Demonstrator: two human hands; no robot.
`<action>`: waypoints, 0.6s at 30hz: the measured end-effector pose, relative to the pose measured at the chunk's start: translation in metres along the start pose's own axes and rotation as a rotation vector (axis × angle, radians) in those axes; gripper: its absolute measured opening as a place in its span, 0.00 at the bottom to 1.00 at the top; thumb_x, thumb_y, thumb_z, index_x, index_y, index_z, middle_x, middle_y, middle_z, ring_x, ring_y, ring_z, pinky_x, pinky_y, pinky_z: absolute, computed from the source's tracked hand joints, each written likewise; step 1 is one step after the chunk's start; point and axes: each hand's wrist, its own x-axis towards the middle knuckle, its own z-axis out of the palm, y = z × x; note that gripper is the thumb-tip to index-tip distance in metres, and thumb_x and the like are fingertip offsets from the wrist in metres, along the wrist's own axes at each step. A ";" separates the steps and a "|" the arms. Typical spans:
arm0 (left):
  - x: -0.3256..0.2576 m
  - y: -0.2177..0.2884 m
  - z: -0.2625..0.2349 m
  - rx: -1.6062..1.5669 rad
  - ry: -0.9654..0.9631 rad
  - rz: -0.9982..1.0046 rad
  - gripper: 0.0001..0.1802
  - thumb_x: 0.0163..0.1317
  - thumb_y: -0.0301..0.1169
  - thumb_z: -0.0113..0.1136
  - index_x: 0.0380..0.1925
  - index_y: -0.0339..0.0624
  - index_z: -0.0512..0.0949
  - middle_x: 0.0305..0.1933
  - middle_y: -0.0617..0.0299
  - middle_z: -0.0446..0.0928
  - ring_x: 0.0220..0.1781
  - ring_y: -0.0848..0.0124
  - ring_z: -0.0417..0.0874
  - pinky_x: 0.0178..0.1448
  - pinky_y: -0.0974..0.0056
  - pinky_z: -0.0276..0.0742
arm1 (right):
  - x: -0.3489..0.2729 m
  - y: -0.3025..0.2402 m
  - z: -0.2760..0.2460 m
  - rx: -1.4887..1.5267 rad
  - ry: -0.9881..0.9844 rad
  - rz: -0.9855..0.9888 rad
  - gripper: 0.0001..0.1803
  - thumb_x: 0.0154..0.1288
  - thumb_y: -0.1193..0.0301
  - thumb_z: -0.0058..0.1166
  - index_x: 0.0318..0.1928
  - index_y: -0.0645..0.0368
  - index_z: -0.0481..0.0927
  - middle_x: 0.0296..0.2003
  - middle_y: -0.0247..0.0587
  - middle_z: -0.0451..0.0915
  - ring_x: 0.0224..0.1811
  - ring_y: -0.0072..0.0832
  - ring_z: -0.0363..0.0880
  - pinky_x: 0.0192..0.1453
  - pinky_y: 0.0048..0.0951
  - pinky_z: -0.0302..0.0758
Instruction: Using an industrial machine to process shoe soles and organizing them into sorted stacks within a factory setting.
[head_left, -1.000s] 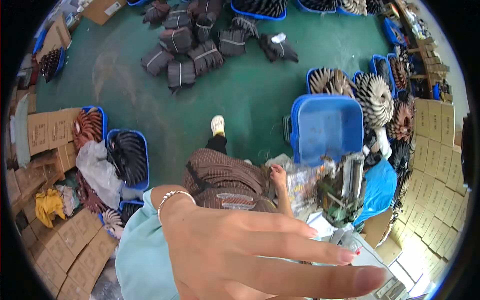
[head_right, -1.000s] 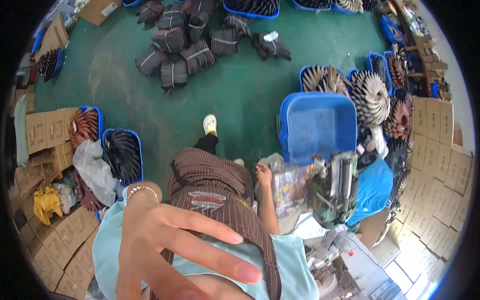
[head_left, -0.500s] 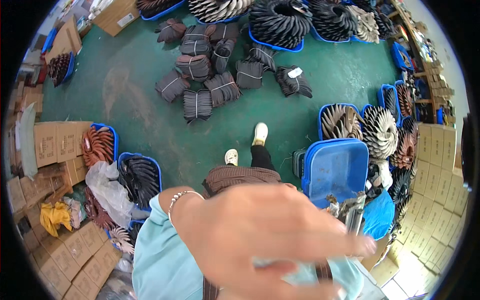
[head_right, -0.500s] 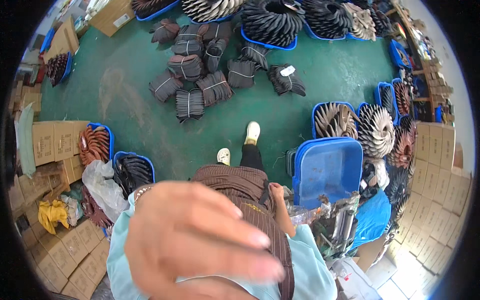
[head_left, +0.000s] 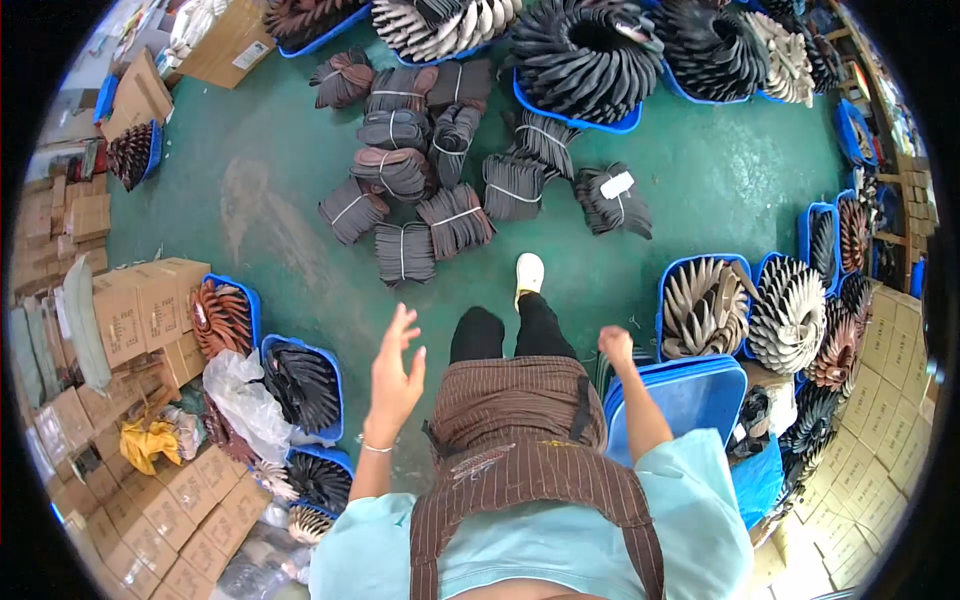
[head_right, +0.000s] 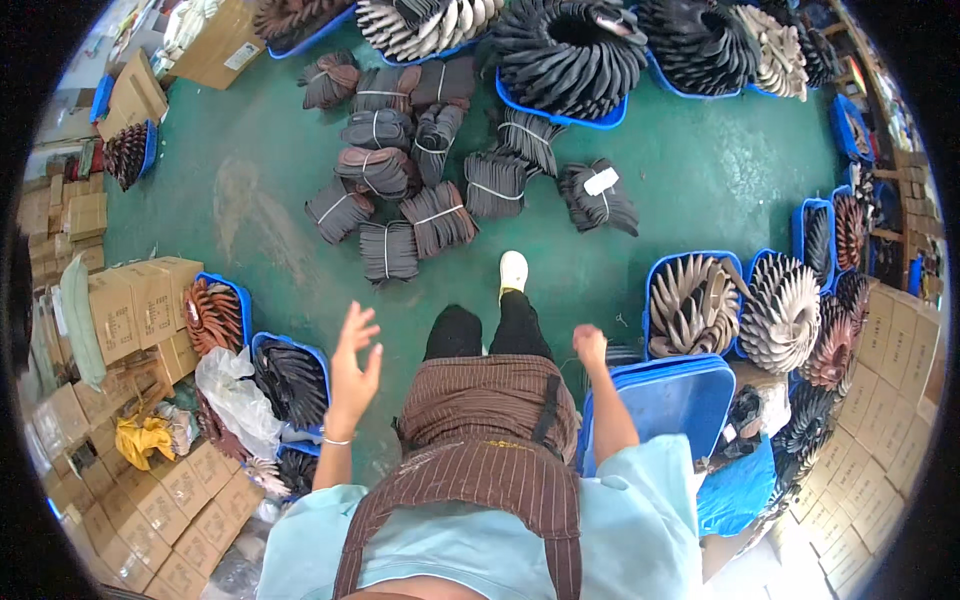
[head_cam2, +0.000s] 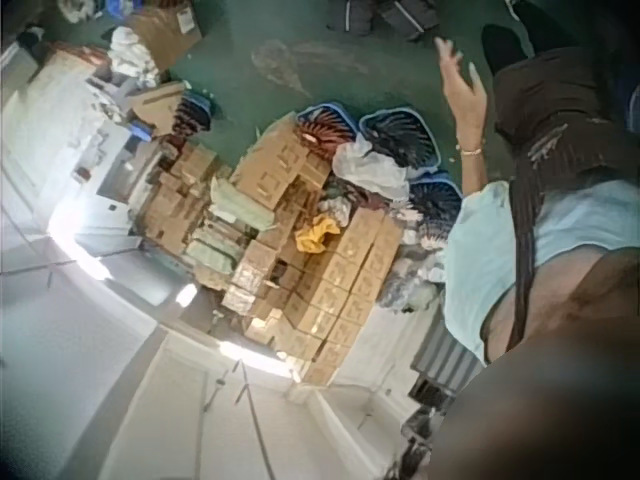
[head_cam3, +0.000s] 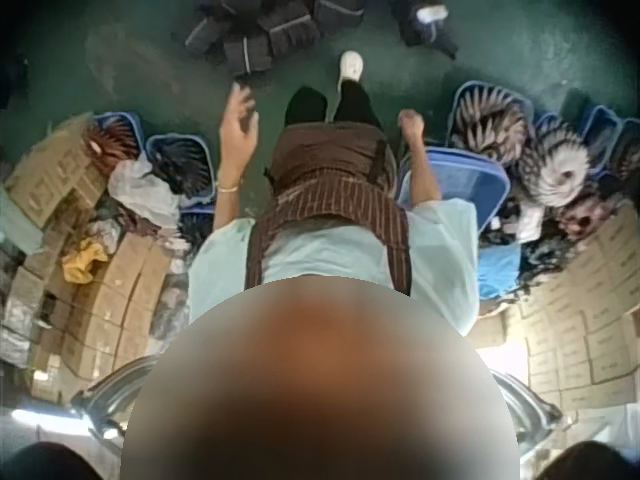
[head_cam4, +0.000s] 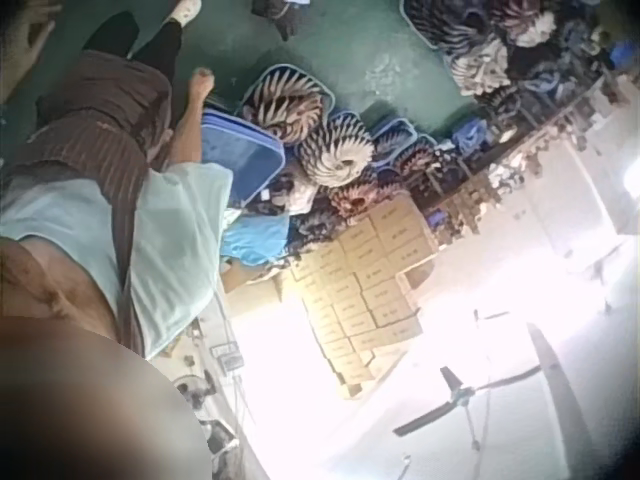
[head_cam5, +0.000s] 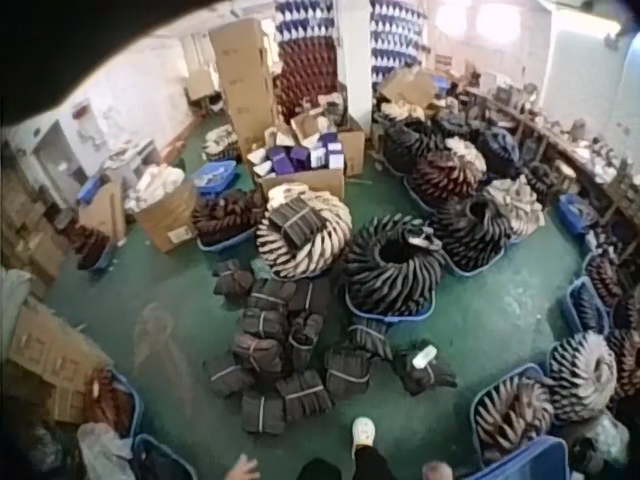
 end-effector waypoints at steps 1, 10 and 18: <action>-0.007 -0.021 0.010 0.011 -0.025 -0.108 0.37 0.55 0.20 0.54 0.66 0.40 0.54 0.58 0.49 0.70 0.52 0.62 0.76 0.54 0.61 0.71 | 0.026 -0.036 0.000 -0.043 -0.030 -0.020 0.11 0.54 0.68 0.49 0.32 0.58 0.82 0.18 0.37 0.79 0.23 0.25 0.79 0.29 0.30 0.75; 0.014 -0.177 0.151 0.311 -0.584 -0.343 0.39 0.55 0.45 0.58 0.65 0.43 0.57 0.62 0.38 0.63 0.62 0.44 0.65 0.64 0.50 0.62 | 0.243 -0.181 0.076 -0.304 -0.193 -0.168 0.11 0.58 0.67 0.48 0.39 0.53 0.79 0.34 0.52 0.81 0.38 0.48 0.80 0.44 0.42 0.76; 0.091 -0.220 0.248 0.602 -0.583 -0.467 0.48 0.48 0.52 0.62 0.68 0.57 0.51 0.61 0.35 0.61 0.58 0.43 0.68 0.59 0.47 0.66 | 0.379 -0.184 0.219 -0.444 -0.331 -0.255 0.19 0.56 0.71 0.52 0.50 0.58 0.74 0.48 0.52 0.76 0.49 0.46 0.76 0.53 0.40 0.74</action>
